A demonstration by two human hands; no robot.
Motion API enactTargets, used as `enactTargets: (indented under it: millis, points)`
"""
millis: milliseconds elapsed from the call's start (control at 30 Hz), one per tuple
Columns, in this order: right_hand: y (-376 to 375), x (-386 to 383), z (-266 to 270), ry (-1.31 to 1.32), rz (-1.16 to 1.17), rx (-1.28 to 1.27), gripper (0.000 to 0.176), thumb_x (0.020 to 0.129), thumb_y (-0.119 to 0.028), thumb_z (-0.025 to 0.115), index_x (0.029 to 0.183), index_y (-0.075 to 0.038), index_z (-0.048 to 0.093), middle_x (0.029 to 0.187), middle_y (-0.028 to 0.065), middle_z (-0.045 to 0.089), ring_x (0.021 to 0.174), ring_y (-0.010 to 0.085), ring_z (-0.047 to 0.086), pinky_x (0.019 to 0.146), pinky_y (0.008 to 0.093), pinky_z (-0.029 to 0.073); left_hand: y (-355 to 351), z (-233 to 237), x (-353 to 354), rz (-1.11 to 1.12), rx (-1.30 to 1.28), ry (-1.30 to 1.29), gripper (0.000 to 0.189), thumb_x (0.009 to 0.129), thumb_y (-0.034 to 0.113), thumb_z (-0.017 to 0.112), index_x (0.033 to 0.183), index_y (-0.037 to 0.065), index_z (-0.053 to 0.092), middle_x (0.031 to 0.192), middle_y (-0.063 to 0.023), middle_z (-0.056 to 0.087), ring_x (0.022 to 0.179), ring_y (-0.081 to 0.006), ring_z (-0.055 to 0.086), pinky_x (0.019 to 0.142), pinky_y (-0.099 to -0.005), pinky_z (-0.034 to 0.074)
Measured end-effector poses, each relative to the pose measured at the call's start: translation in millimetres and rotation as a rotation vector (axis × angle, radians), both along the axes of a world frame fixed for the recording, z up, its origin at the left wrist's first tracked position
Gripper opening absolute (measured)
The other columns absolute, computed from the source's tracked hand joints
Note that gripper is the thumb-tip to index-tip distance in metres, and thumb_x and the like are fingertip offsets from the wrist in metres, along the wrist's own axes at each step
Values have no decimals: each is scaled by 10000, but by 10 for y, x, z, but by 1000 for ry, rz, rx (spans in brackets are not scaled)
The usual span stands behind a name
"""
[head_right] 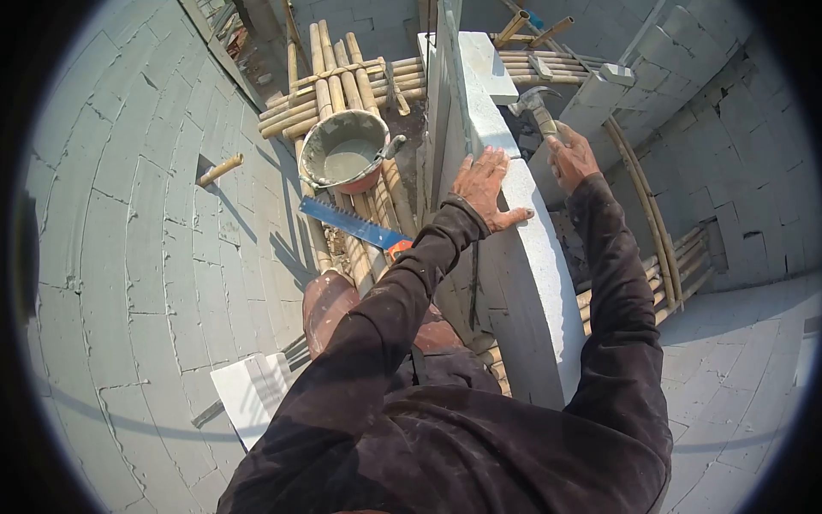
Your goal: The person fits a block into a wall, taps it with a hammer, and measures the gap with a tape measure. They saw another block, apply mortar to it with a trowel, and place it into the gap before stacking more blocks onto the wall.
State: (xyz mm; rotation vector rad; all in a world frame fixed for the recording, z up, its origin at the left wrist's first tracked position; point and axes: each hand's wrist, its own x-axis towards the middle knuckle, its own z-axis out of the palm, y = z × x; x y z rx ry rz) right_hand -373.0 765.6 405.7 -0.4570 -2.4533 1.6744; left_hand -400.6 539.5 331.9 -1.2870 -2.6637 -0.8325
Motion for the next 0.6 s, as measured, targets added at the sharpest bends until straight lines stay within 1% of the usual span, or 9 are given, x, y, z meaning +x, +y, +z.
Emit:
enactTargets:
  millis: [100,233,300,333,433,467,533,567,600]
  points:
    - [211,-511,-227,-95,-38,-178,447,1011,-227,594,1433,-99,522,706,15,565,510,123,526,418,290,420,8,79,11,30,-27,-33,1205,749,836,602,1565,-3,317,1635,-198,303,1549,-309,229,1268,-521,156]
    - [-15,-671,-72,-115,91,-110,457,1021,-259,607,1422,-68,499,710,27,582,503,120,541,410,272,419,-5,110,10,32,11,-93,1225,713,818,680,1576,32,306,1631,-169,324,1545,-310,242,1265,-495,185]
    - [-44,-758,-68,-36,-55,25,487,1009,-248,610,1465,-122,491,710,24,564,512,125,525,415,293,414,-21,123,34,45,20,-108,1221,715,813,685,1574,30,309,1631,-169,324,1545,-310,240,1265,-495,185]
    - [11,-855,-89,-47,-36,29,487,1009,-248,610,1465,-122,491,710,24,564,512,125,525,415,293,414,-23,140,36,33,28,-111,1217,718,808,690,1571,28,311,1631,-170,324,1546,-310,238,1264,-495,185]
    - [51,-1054,-58,-22,-247,-30,481,1014,-269,603,1465,-135,502,694,16,554,515,119,515,422,299,417,5,142,50,52,21,-122,1202,724,793,701,1568,26,319,1637,-161,316,1550,-305,227,1263,-497,184]
    - [-4,-1032,-69,-21,-244,-30,481,1014,-269,603,1465,-135,502,694,16,554,515,119,515,422,299,417,-2,149,48,50,13,-124,1197,726,788,703,1567,26,322,1639,-157,314,1552,-301,223,1262,-497,184]
    - [-118,-998,-62,-7,-159,121,499,1001,-280,616,1468,-148,502,722,24,580,539,109,532,449,305,445,-23,201,53,58,0,-136,1196,723,785,709,1564,26,326,1642,-153,311,1553,-297,219,1262,-500,183]
    - [-222,-964,-10,-9,-157,123,499,1001,-280,616,1468,-148,502,722,24,580,539,109,532,449,305,445,-28,234,71,58,-15,-155,1194,721,783,714,1562,26,331,1644,-148,308,1555,-293,216,1261,-502,182]
    - [-303,-902,30,6,-161,259,515,985,-284,627,1470,-168,500,775,66,635,596,171,603,513,349,493,-33,251,88,52,-16,-161,1194,721,783,714,1562,26,331,1644,-148,308,1555,-293,216,1261,-502,182]
